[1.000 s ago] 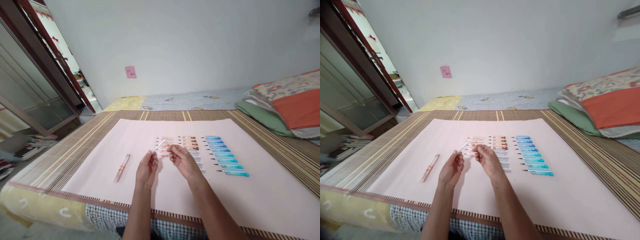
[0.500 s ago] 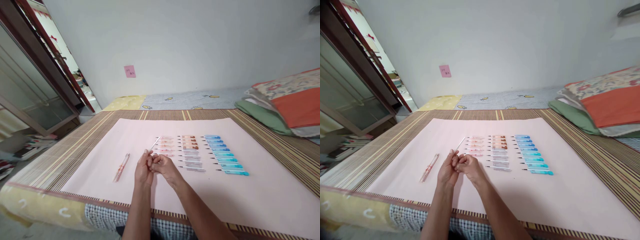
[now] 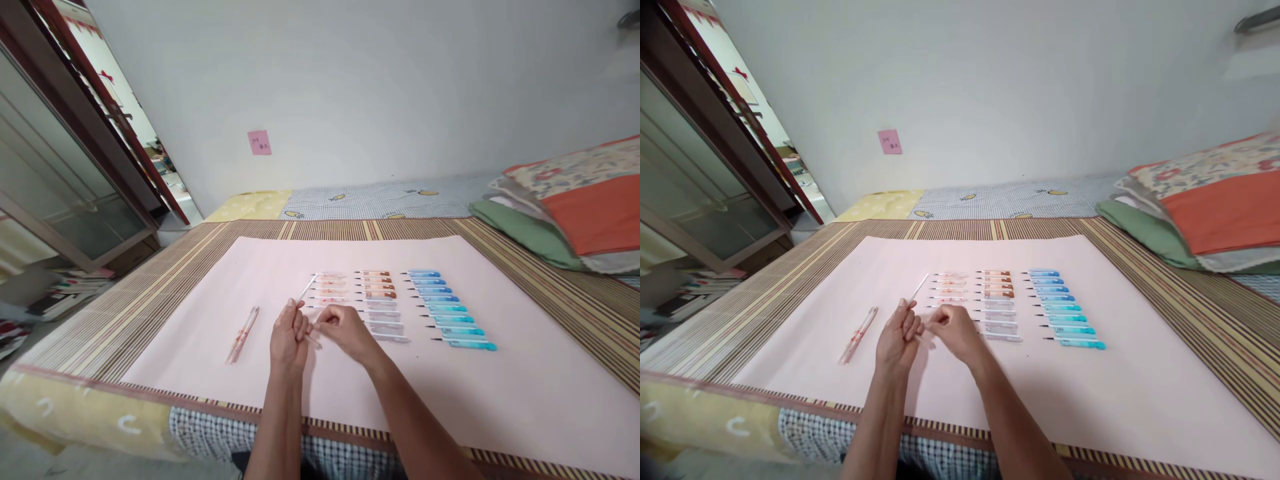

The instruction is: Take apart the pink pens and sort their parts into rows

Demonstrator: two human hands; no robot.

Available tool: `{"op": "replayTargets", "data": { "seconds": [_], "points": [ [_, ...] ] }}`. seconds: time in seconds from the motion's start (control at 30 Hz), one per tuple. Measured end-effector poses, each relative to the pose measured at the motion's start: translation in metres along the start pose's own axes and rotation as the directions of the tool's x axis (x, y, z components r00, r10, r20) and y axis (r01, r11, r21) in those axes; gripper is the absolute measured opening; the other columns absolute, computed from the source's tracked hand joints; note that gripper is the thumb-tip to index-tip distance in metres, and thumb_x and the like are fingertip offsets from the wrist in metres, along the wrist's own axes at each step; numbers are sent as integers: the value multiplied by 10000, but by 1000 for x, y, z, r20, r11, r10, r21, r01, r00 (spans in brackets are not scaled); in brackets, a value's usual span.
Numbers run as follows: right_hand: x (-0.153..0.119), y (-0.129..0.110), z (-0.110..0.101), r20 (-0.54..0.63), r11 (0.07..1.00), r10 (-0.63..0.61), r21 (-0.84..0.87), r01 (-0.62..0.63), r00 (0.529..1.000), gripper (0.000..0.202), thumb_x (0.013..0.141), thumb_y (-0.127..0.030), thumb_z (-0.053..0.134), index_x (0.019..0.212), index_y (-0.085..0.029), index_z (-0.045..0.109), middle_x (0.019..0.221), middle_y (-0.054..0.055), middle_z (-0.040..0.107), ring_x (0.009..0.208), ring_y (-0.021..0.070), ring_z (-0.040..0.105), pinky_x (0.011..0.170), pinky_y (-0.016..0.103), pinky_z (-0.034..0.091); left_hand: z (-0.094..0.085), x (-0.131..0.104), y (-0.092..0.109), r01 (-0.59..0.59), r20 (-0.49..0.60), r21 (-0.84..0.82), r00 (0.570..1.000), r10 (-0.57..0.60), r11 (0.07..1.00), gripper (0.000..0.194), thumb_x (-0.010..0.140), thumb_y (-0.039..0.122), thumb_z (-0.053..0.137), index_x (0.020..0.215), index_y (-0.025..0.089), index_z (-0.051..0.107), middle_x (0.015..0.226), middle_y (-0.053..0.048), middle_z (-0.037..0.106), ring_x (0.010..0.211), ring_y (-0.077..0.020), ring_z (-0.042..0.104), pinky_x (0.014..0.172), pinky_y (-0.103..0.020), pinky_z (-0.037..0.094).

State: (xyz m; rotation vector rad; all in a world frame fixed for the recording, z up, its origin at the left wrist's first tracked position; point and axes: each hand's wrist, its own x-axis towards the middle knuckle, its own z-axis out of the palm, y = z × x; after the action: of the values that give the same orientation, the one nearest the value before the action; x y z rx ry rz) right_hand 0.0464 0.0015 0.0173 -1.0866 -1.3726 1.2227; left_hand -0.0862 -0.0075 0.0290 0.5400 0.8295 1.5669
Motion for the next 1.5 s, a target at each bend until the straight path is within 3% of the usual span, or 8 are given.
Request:
{"op": "replayTargets", "data": {
  "seconds": [0.13,0.3,0.57,0.93,1.03,1.13,1.33,1.5],
  "points": [
    [6,-9,-18,-190,994,-27,99,46,981,264,736,-461,796,770,-210,720,655,-1,680,631,159,594,597,284,452,2,-1,-2,118,53,37,991,-119,992,463,709,529,877,815,121,687,451,144,253,387,-19,152,420,-206,129],
    [8,-15,-26,-292,969,-16,233,87,956,373,708,-547,830,844,-210,748,685,4,691,592,140,591,597,287,481,7,-5,-7,210,131,93,966,-221,973,459,660,482,910,804,120,666,457,144,262,392,-12,151,425,-210,105],
    [8,-14,-34,-343,957,-13,269,112,939,367,725,-557,823,713,-213,694,657,4,676,588,132,576,583,278,468,5,-5,-9,205,139,82,967,-215,975,433,640,429,922,799,134,648,474,147,264,404,-10,145,434,-205,107],
    [12,-7,-49,-516,879,112,450,158,849,356,668,-481,871,690,-200,653,705,16,691,597,112,579,568,262,474,3,-5,-5,177,141,47,973,-182,983,392,657,385,922,743,158,614,488,136,299,414,-13,160,431,-194,136],
    [12,-6,-42,-467,893,133,439,98,874,337,657,-469,870,723,-194,687,743,35,726,612,119,597,571,261,479,4,-6,-5,172,150,70,972,-181,983,389,642,376,930,753,150,633,579,72,521,421,2,197,430,-193,144],
    [9,-4,-29,-290,930,120,368,-5,950,308,680,-448,836,792,-186,720,765,51,755,605,126,610,562,260,471,5,-6,-6,145,134,93,978,-157,985,371,638,373,928,802,150,681,812,-35,726,434,6,243,426,-197,171],
    [4,-1,-13,-4,994,66,91,-66,998,170,739,-337,732,808,-185,704,771,30,749,646,142,628,613,276,485,4,-3,-6,83,52,133,995,-91,988,430,578,430,938,812,123,749,827,-53,732,466,-18,427,416,-176,220],
    [2,-6,-16,-40,994,-110,-29,109,993,290,823,-391,696,1030,-191,730,966,54,758,899,195,684,813,326,540,2,-3,-4,87,51,176,994,-97,981,395,566,407,935,715,115,715,714,-1,655,426,-14,438,397,-175,215]
  ]
}}
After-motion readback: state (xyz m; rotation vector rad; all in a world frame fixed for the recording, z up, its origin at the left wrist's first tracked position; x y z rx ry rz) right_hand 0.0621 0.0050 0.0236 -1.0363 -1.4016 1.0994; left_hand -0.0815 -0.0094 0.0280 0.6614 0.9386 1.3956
